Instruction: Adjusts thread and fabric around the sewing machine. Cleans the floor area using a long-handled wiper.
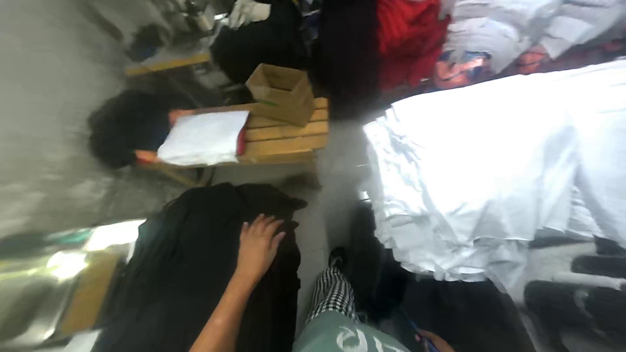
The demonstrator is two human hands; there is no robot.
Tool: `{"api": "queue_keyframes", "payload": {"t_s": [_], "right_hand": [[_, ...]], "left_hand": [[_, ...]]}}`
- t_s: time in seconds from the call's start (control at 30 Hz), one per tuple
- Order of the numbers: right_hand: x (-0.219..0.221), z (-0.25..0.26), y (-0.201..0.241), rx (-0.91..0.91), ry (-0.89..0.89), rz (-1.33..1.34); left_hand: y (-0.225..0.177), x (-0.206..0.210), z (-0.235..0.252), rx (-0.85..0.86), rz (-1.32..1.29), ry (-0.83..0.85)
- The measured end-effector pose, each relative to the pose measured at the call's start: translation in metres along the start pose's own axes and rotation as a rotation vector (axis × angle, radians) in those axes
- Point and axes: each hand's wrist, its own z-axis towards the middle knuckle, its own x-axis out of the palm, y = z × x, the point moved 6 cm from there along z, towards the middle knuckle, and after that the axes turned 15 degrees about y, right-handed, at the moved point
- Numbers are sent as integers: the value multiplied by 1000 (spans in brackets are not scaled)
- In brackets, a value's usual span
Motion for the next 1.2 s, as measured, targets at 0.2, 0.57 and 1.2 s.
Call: {"api": "queue_keyframes", "payload": {"t_s": [0.2, 0.57, 1.2], "right_hand": [[82, 33, 57, 0, -16, -261], [217, 94, 181, -241, 412, -15], [442, 110, 275, 337, 471, -252]], "left_hand": [[72, -19, -86, -290, -58, -242], [98, 82, -85, -453, -132, -272], [160, 23, 28, -858, -377, -450]]}}
